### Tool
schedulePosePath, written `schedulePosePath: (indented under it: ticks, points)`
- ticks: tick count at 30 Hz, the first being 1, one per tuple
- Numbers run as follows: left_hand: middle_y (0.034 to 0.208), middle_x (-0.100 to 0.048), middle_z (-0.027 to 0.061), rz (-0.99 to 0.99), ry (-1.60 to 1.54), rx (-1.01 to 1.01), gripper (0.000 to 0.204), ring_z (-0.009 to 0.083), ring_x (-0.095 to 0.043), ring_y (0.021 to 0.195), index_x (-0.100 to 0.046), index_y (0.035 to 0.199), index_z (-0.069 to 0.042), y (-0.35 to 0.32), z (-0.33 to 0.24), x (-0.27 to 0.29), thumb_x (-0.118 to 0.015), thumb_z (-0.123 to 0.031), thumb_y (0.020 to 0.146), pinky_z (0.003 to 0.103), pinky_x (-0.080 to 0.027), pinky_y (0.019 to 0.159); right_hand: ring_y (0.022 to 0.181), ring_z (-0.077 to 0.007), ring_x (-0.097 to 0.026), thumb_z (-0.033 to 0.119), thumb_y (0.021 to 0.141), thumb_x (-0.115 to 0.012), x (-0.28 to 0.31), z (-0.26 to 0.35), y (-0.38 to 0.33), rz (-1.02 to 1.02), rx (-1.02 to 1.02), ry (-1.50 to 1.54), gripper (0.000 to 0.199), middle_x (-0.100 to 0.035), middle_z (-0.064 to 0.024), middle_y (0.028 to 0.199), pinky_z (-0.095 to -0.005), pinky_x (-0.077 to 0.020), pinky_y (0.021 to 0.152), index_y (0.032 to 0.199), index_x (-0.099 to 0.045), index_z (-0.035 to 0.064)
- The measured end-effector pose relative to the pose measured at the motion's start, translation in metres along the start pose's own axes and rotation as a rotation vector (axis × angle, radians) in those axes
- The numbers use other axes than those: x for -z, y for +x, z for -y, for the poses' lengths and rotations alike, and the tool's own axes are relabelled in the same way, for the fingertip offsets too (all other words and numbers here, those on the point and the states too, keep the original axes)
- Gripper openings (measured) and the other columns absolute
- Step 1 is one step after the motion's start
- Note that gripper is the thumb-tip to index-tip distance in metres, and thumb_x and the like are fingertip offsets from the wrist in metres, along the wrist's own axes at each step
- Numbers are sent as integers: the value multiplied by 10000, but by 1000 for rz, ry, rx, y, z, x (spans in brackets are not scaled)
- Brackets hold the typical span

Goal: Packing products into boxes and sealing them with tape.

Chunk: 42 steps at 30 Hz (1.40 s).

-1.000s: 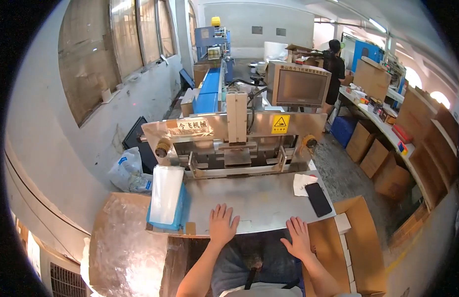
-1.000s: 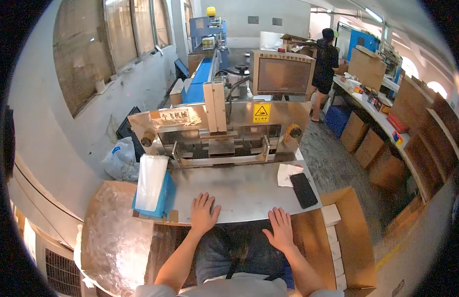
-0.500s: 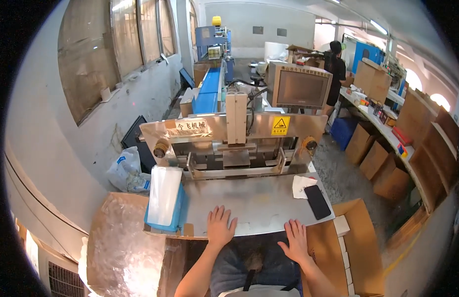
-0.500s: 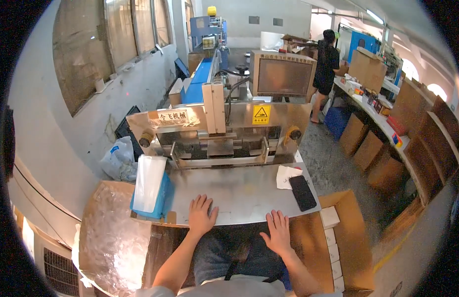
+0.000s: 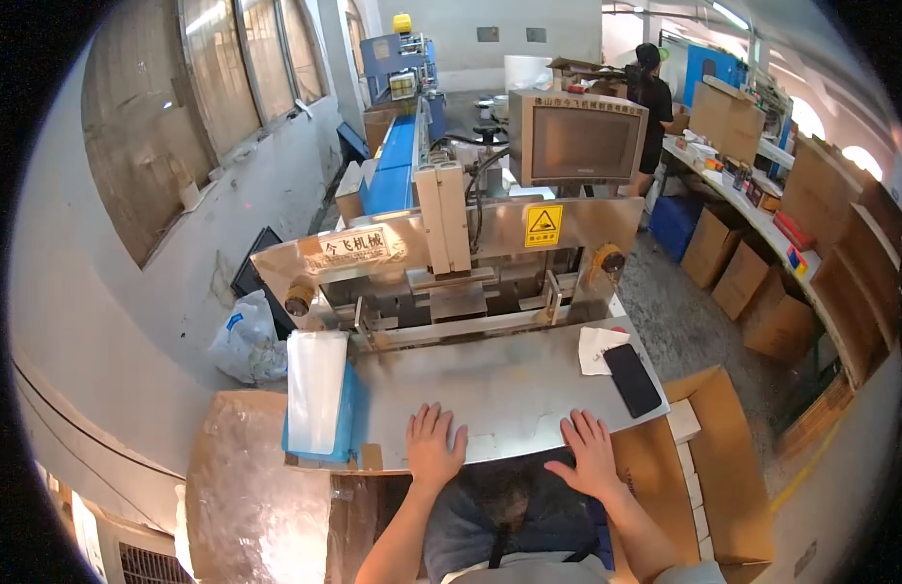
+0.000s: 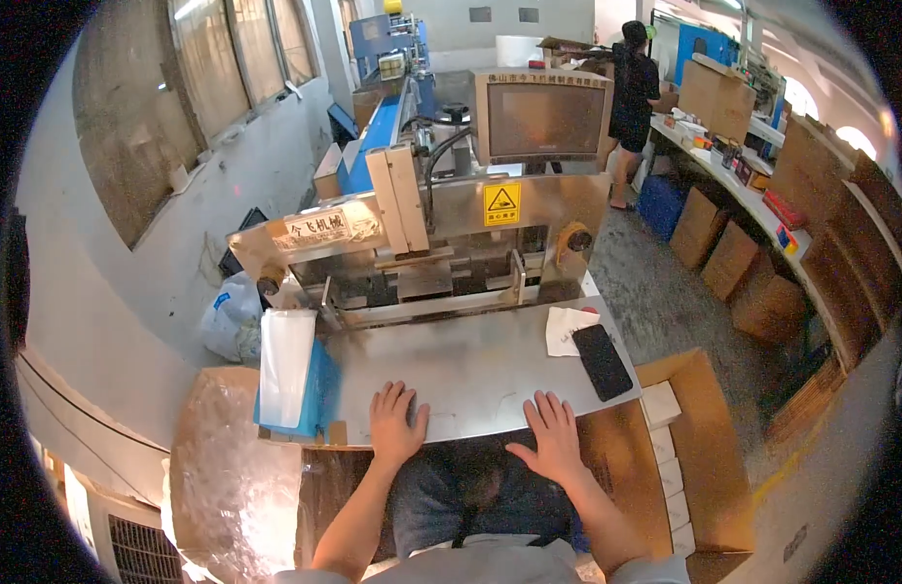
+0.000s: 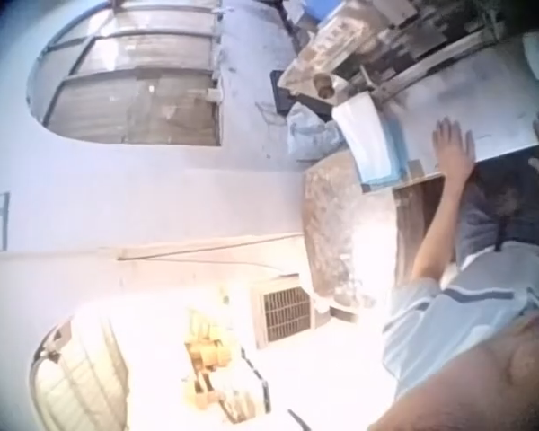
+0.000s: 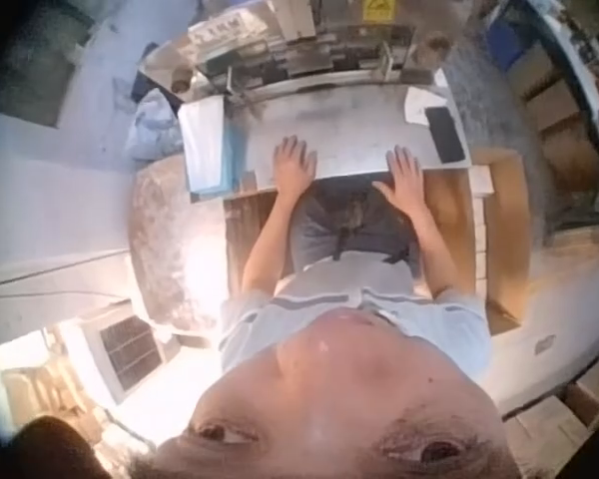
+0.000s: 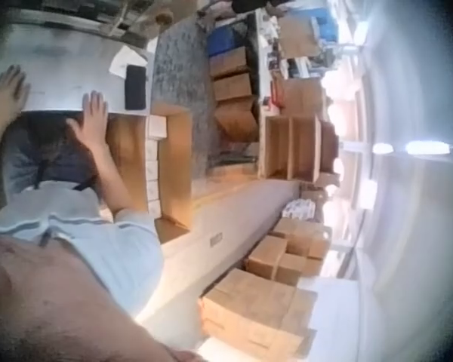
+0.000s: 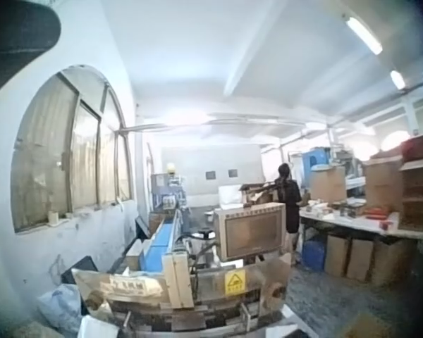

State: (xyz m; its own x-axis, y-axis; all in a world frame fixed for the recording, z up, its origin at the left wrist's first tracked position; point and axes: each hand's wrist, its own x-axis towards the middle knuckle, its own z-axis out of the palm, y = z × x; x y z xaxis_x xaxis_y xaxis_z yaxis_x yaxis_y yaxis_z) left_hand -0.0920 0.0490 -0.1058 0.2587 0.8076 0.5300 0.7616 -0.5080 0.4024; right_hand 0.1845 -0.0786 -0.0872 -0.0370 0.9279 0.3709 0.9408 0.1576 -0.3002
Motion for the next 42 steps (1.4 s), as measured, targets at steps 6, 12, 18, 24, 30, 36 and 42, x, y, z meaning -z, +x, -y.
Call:
schedulePosePath:
  ticks: [6, 12, 18, 24, 30, 36, 42]
  points:
    - [1274, -598, 184, -28, -12, 0, 349, 387, -502, 1257, -668, 1089, -30, 3, 0, 1, -692, -271, 836, 514, -335, 1096, 1322, -426, -407, 516, 819, -681, -17, -17, 43, -9, 68, 66, 712, -474, -230, 1405, -552, -307, 1091, 1287, -554, -5]
    - [1265, -603, 185, -29, -13, 3, 341, 389, -507, 1250, -671, 1080, -33, 3, 0, 3, -693, -267, 833, 521, -343, 1090, 1258, -406, -468, 411, 837, -690, -29, -9, 63, -99, 10, 77, 563, -548, -190, 1331, -517, -349, 1066, 1219, -605, 7]
    - [1267, -599, 191, -5, -11, -4, 342, 397, -504, 1249, -669, 1081, -30, 5, 0, 2, -692, -263, 833, 529, -343, 1087, 1218, -401, -497, 367, 836, -694, -29, -6, 65, -164, -2, 66, 491, -581, -184, 1284, -509, -371, 1046, 1164, -635, 7]
    - [1255, -597, 201, 21, -7, -6, 334, 414, -501, 1237, -664, 1076, -21, 9, -4, 0, -695, -245, 829, 532, -344, 1079, 1200, -393, -515, 342, 827, -698, -29, -11, 67, -191, -18, 38, 466, -591, -178, 1271, -504, -404, 1016, 1152, -642, 13]
    - [1260, -592, 192, 24, 12, -11, 344, 406, -506, 1229, -653, 1092, -26, 11, -5, 1, -694, -236, 822, 531, -347, 1072, 1183, -392, -529, 325, 822, -701, -24, -9, 70, -191, -19, 63, 440, -605, -178, 1251, -497, -423, 1001, 1130, -649, 15]
    - [1261, -590, 189, 26, 21, -3, 335, 400, -504, 1236, -652, 1091, -30, 11, -7, 0, -697, -219, 818, 532, -347, 1073, 1176, -398, -534, 322, 825, -699, -26, -11, 69, -204, -15, 66, 434, -609, -180, 1246, -501, -420, 1003, 1125, -648, 11]
    - [1260, -593, 185, 25, 26, -6, 334, 391, -507, 1239, -652, 1088, -28, 15, -11, 0, -699, -210, 812, 529, -349, 1074, 1172, -387, -548, 281, 819, -702, -24, -14, 72, -240, -27, 78, 391, -619, -176, 1210, -495, -429, 1004, 1089, -641, 6]
